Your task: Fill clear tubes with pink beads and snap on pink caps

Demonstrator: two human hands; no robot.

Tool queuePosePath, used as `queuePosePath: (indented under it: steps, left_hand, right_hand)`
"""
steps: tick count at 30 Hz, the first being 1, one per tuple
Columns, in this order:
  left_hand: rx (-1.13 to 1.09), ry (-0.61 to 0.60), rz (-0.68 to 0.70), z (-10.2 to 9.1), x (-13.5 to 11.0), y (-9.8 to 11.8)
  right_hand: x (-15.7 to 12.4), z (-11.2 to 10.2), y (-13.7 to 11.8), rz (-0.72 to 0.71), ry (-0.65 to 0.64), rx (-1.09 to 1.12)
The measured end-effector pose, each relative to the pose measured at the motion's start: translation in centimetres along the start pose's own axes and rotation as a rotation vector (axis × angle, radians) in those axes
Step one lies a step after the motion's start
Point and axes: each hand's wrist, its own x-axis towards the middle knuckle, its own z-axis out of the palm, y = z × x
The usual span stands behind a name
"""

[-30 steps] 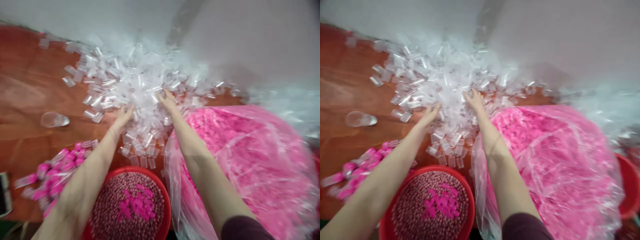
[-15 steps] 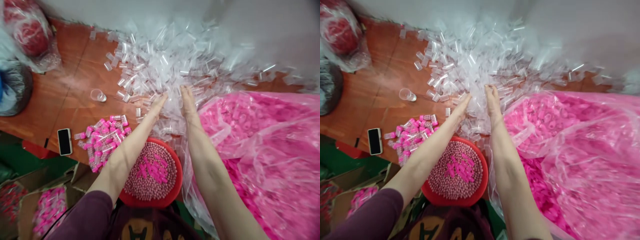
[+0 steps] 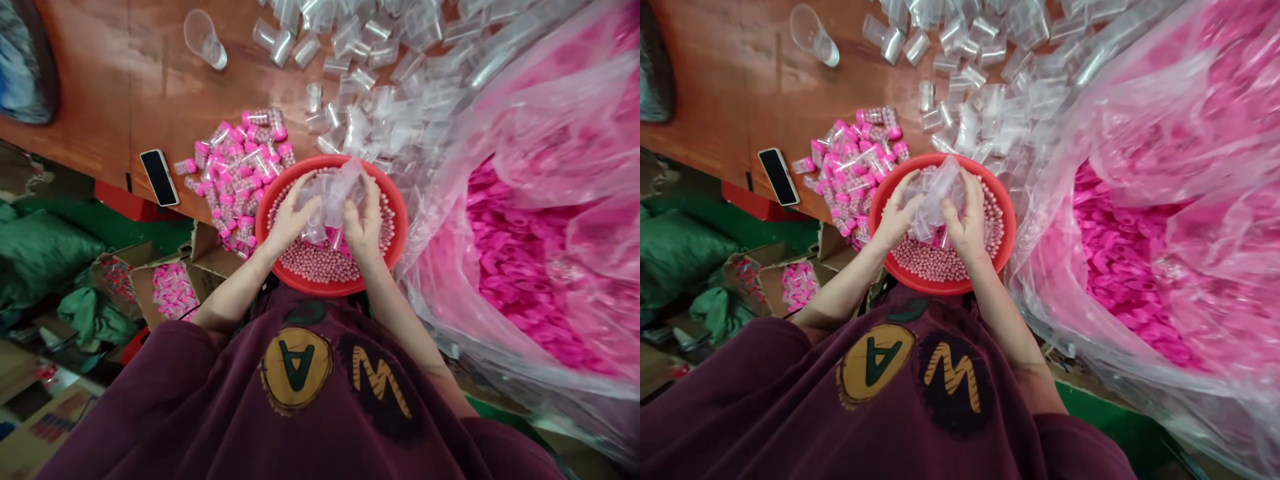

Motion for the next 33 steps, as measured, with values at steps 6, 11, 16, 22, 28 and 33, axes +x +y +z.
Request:
queuePosePath:
  steps: [6,11,16,22,28,33]
  left_hand:
    - [0.207,0.072,0.210,-1.9,1.4,-2.4]
    - [0.327,0.073,0.328,-3.0,0.3,-1.4]
    - [0.643,-0.061,0.674,-3.2,-1.0,-2.6]
    - [0.809,0.009,0.729,-4.4,-0.8,-7.7]
    - [0.809,0.061,0.707,-2.6,-1.0,-10.2]
    - [0.766,0.225,0.669,-1.3,-4.2,-8.8]
  right_hand:
    - [-0.6,0.8,1.4,0.045,-0.279,-0.414]
    - [-0.4,1.0,2.3,-0.087,-0.413,-0.485]
    - [1.0,-1.2,2.4,-0.323,-0.554,-0.459]
    - [-3.6,-4.1,-0.1,-0.472,-0.176,-0.540]
    - [-11.3,-0.3,0.3,-0.373,-0.304,-0.608]
    - [-12.4,4.3,-0.4,-0.174,-0.348,-0.967]
